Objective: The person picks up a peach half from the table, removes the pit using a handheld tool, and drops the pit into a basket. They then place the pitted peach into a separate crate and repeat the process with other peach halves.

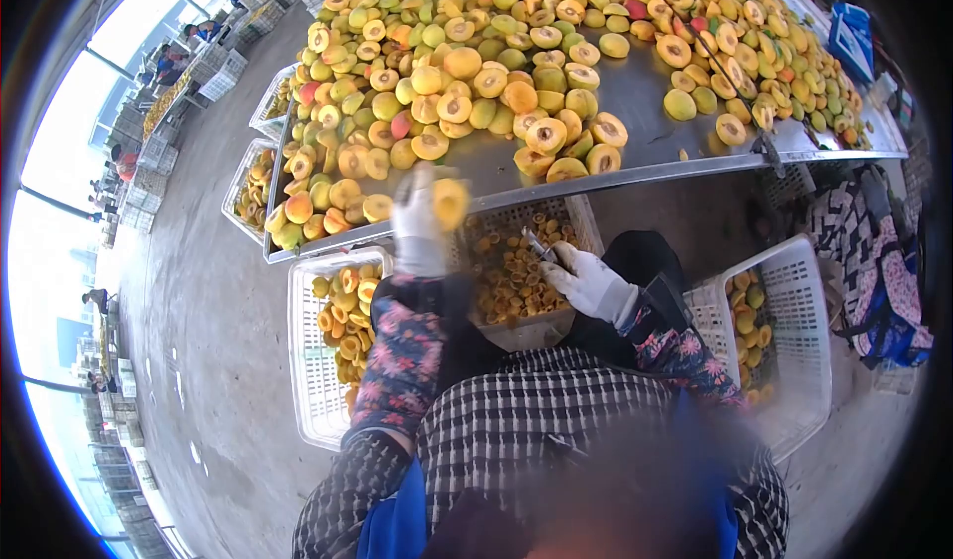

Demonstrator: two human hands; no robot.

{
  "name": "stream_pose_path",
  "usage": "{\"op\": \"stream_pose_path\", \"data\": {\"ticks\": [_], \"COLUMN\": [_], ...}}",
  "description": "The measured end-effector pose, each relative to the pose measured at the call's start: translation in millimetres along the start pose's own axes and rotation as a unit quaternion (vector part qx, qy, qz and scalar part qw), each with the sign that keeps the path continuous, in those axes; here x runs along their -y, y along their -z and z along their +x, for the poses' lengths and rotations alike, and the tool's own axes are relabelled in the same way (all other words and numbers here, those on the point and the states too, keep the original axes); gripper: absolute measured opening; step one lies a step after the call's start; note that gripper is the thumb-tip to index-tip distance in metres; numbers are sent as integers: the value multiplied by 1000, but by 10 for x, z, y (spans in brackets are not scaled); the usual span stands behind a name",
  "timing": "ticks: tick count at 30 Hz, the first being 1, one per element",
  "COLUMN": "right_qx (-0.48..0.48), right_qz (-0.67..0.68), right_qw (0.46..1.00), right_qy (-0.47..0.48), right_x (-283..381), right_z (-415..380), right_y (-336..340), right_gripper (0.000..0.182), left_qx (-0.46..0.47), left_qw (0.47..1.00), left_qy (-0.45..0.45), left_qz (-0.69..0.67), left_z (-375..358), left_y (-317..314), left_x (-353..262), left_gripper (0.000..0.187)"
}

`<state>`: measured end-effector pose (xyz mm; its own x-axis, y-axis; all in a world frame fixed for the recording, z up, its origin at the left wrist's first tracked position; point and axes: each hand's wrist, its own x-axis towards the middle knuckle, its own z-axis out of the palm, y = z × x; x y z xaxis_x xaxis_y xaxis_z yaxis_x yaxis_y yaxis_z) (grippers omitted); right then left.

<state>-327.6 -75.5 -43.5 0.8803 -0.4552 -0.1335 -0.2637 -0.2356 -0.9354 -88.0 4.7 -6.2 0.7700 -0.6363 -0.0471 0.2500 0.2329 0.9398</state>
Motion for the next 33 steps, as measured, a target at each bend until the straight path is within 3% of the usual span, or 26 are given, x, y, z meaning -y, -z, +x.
{"op": "stream_pose_path", "data": {"ticks": [1, 3, 4, 5, 7, 9, 11, 13, 15, 18, 21, 23, 25, 26, 27, 28, 29, 30, 31, 32, 33], "right_qx": [3, 10, 4, 0, -3, -12, -28, -53, -74, -95, -96, -97, -119, -127, -134, -141, -122, -103, -153, -195, -229], "right_qz": [-9, -24, 7, 38, 96, 215, 299, 348, 366, 390, 399, 402, 352, 326, 304, 283, 290, 297, 111, -80, -266], "right_qw": [1000, 1000, 1000, 999, 995, 976, 952, 934, 926, 914, 911, 909, 928, 937, 943, 946, 948, 949, 971, 939, 854], "right_qy": [-6, -15, -18, -23, -30, -43, -58, -68, -61, -58, -45, -56, -18, 1, 35, 67, 39, 11, 144, 270, 384], "right_x": [-19, -69, -114, -185, -273, -183, -154, -156, -109, -153, -268, -249, -242, -225, -189, -106, 84, 273, 283, 275, 282], "right_z": [-19, -48, -41, -39, -17, -5, -7, 12, 13, -9, 20, 31, 57, 84, 128, 159, 139, 119, 217, 317, 376], "right_y": [26, 63, 57, 26, -15, 14, 28, 70, 95, 87, 59, 58, 64, 69, 73, 94, 133, 173, 163, 152, 126], "right_gripper": [26, 31, 30, 28, 26, 24, 22, 20, 19, 17, 11, 11, 16, 18, 18, 18, 18, 17, 17, 16, 16], "left_qx": [-8, -51, -25, -74, -104, -15, 89, 168, 194, 169, 189, 152, 109, 124, 137, 150, 156, 153, 152, 152, 133], "left_qw": [978, 911, 873, 750, 639, 740, 751, 753, 697, 711, 818, 844, 871, 940, 973, 988, 977, 972, 965, 957, 960], "left_qy": [-108, -126, -107, -89, -178, -137, -207, -184, -111, -94, -43, -72, -106, -106, -70, -15, 40, 55, 69, 83, 83], "left_qz": [179, 389, 475, 651, 741, 658, 620, 609, 681, 675, 542, 510, 467, 300, 175, 20, -136, -168, -200, -233, -234], "left_z": [60, 49, 206, 142, 224, 407, 584, 660, 815, 919, 1015, 899, 743, 756, 681, 463, 257, 112, 0, -79, -116], "left_y": [221, 525, 911, 964, 1029, 644, 110, -469, -882, -1122, -1017, -982, -940, -883, -772, -780, -765, -726, -693, -650, -615], "left_x": [-132, -514, -528, -677, -663, -596, -334, -88, 165, 608, 816, 770, 619, 609, 573, 345, 177, 83, 9, -16, -6], "left_gripper": [32, 27, 30, 40, 47, 53, 53, 53, 56, 60, 64, 63, 59, 51, 40, 37, 33, 32, 31, 32, 36]}}
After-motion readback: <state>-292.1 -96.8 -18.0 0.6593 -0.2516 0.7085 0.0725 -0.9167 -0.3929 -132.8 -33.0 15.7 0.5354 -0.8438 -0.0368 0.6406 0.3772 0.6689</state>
